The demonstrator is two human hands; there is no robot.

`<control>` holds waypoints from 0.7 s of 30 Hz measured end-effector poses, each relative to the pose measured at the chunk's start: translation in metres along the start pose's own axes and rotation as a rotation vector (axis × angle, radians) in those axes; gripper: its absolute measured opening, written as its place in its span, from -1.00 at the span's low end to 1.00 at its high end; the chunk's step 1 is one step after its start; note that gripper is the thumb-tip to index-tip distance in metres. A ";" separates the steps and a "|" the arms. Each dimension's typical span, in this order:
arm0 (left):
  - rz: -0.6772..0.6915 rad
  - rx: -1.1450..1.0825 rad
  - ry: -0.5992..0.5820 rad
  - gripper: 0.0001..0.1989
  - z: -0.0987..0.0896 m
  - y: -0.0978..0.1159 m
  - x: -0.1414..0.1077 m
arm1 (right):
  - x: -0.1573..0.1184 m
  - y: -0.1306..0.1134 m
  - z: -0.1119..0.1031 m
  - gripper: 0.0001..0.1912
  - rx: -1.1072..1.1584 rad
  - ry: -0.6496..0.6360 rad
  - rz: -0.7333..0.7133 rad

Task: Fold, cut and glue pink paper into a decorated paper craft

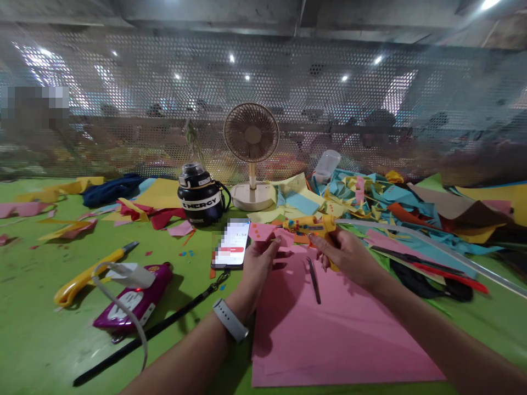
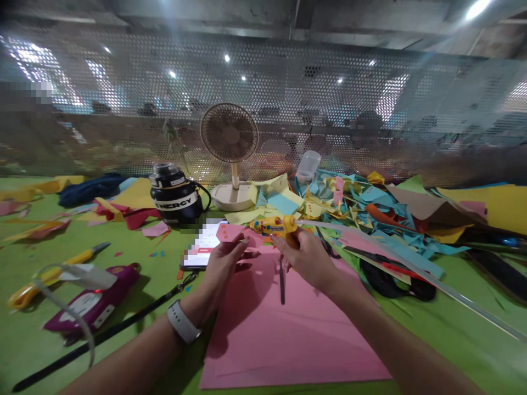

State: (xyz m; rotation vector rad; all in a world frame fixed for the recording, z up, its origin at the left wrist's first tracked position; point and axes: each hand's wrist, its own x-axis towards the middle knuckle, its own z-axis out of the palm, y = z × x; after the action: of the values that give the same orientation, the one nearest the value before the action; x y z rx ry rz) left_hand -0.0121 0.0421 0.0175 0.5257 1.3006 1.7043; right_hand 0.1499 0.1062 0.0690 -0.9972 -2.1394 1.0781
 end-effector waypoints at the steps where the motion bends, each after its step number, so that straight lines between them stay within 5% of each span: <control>1: 0.002 0.002 0.000 -0.65 -0.001 -0.001 0.001 | 0.000 0.001 0.000 -0.69 -0.010 0.003 0.001; 21: 0.018 0.027 -0.022 -0.62 -0.003 -0.004 0.003 | 0.004 0.007 -0.004 -0.68 -0.006 0.060 -0.001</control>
State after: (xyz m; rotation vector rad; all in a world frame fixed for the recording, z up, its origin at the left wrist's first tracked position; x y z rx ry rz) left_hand -0.0137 0.0430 0.0121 0.5722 1.3086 1.6931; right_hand 0.1531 0.1140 0.0657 -1.0184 -2.0958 1.0289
